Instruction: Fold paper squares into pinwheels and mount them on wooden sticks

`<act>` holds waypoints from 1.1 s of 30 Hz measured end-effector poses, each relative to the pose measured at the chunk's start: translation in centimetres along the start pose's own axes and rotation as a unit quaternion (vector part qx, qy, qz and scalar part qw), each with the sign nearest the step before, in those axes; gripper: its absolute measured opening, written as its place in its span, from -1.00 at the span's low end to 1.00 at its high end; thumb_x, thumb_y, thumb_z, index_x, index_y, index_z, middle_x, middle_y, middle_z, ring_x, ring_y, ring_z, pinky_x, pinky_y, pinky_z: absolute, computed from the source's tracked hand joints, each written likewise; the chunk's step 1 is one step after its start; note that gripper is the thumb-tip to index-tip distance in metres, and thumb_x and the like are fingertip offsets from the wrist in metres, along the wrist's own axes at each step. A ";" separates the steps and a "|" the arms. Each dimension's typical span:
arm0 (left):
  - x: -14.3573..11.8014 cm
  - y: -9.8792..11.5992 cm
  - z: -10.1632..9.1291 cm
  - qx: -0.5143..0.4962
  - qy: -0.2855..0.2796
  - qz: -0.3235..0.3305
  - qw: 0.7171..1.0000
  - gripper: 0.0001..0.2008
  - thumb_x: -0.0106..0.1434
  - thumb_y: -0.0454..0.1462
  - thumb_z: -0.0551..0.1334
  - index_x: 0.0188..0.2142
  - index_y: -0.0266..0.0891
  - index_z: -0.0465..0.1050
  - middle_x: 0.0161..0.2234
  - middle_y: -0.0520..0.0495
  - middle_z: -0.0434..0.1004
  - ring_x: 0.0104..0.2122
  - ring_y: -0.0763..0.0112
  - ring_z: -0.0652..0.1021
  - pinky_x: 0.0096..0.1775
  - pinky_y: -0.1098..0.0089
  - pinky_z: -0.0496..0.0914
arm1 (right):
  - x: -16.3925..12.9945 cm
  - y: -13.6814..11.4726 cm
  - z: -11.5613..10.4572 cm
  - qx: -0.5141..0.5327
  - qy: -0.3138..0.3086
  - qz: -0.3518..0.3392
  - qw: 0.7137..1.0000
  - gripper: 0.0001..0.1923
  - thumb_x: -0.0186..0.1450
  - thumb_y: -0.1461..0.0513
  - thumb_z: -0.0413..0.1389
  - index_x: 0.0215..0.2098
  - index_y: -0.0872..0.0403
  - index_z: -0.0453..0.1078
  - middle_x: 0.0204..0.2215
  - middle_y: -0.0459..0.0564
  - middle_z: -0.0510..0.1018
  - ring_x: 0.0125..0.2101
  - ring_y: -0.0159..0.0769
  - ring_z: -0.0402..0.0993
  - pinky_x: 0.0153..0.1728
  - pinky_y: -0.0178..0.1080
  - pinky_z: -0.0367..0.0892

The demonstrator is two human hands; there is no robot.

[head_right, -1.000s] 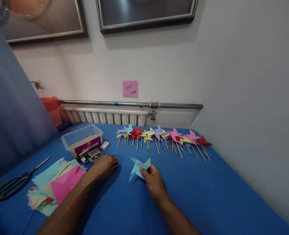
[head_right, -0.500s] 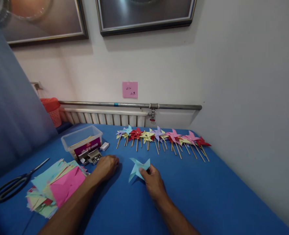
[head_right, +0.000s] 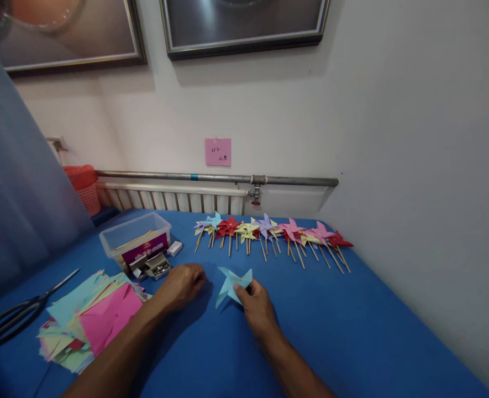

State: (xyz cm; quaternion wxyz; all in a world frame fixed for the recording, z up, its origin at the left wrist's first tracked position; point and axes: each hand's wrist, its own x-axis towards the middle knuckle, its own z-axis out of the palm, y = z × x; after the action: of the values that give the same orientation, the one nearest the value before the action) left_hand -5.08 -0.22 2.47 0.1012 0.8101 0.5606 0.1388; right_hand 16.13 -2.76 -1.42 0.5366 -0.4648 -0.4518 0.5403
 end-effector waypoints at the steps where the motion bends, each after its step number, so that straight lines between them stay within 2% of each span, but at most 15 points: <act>1: -0.1 0.5 0.0 -0.051 0.014 0.009 0.999 -0.82 0.25 -0.33 0.12 -0.29 -0.21 0.51 -0.29 -0.08 0.59 -0.26 0.33 0.54 -0.20 0.40 0.33 | 0.1 0.1 0.0 0.000 -0.002 -0.002 1.000 -0.60 0.09 -0.01 0.31 -0.24 0.09 0.54 -0.33 0.02 0.69 -0.27 -0.05 0.57 -0.21 -0.13 0.40; 5: -0.6 3.0 0.5 -0.249 0.060 0.042 0.966 -0.86 0.22 -0.33 0.16 -0.39 -0.24 0.49 -0.36 -0.01 0.53 -0.34 0.43 0.50 -0.27 0.45 0.35 | 0.5 0.7 -0.1 -0.007 -0.001 -0.012 1.000 -0.58 0.09 -0.02 0.31 -0.22 0.10 0.54 -0.31 0.03 0.68 -0.28 -0.07 0.56 -0.19 -0.12 0.40; 10: -0.8 5.2 2.3 -0.343 0.111 0.066 0.930 -0.88 0.18 -0.35 0.22 -0.44 -0.22 0.53 -0.34 -0.04 0.48 -0.28 0.40 0.50 -0.18 0.40 0.38 | 0.5 0.7 0.3 0.021 0.000 -0.022 1.000 -0.59 0.07 0.03 0.33 -0.21 0.10 0.53 -0.30 0.02 0.68 -0.23 -0.09 0.56 -0.12 -0.15 0.38; 15: -0.5 5.3 3.8 -0.421 0.174 -0.003 0.890 -0.91 0.11 -0.38 0.26 -0.46 -0.21 0.55 0.02 -0.13 0.45 0.02 0.23 0.47 0.08 0.24 0.30 | 0.5 1.0 0.5 0.059 0.043 -0.015 0.997 -0.60 0.04 0.02 0.36 -0.25 0.09 0.54 -0.36 -0.01 0.68 -0.32 -0.11 0.56 -0.24 -0.18 0.40; 17: -0.2 5.1 4.4 -0.475 0.162 -0.037 0.864 -0.94 0.07 -0.37 0.28 -0.48 -0.24 0.55 0.13 -0.16 0.39 0.04 0.18 0.47 0.10 0.22 0.29 | 0.5 1.1 0.5 0.071 0.047 -0.014 0.996 -0.59 0.03 0.01 0.36 -0.24 0.07 0.55 -0.37 -0.01 0.68 -0.32 -0.09 0.57 -0.27 -0.18 0.41; 20: 0.2 5.0 5.2 -0.531 0.131 -0.056 0.835 -0.97 0.04 -0.37 0.31 -0.49 -0.26 0.56 0.12 -0.21 0.40 0.02 0.14 0.49 0.07 0.20 0.32 | 0.3 1.0 0.6 0.073 0.029 -0.021 0.997 -0.59 0.04 0.01 0.37 -0.22 0.05 0.56 -0.34 0.00 0.69 -0.27 -0.06 0.59 -0.23 -0.16 0.42; 23: 0.3 5.0 5.3 -0.532 0.118 -0.022 0.838 -0.97 0.05 -0.37 0.31 -0.50 -0.26 0.54 0.03 -0.20 0.47 0.00 0.15 0.51 0.05 0.23 0.33 | 0.2 0.9 0.7 0.065 0.013 -0.029 0.997 -0.58 0.05 0.02 0.36 -0.21 0.06 0.56 -0.28 0.01 0.69 -0.22 -0.06 0.58 -0.15 -0.14 0.40; 27: -0.1 5.0 4.5 -0.474 0.123 0.033 0.871 -0.93 0.09 -0.39 0.27 -0.48 -0.23 0.52 0.02 -0.15 0.49 0.05 0.20 0.49 0.11 0.26 0.29 | 0.3 1.3 0.6 0.050 0.004 -0.032 0.998 -0.57 0.07 -0.01 0.35 -0.19 0.07 0.55 -0.26 0.01 0.67 -0.22 -0.10 0.56 -0.12 -0.15 0.38; 33: -0.3 4.6 3.3 -0.427 0.115 0.031 0.896 -0.90 0.13 -0.42 0.24 -0.45 -0.23 0.50 0.09 -0.16 0.45 0.14 0.21 0.44 0.14 0.25 0.26 | 0.5 2.0 0.3 0.026 -0.005 -0.028 0.999 -0.55 0.08 -0.07 0.32 -0.24 0.08 0.52 -0.37 -0.02 0.62 -0.36 -0.17 0.49 -0.22 -0.16 0.37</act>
State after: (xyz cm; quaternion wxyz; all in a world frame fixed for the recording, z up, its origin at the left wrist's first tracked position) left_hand 0.01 -2.14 0.78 0.3682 0.6842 0.4294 0.4603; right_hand 15.53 -2.31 -3.34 0.5609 -0.4358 -0.4530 0.5387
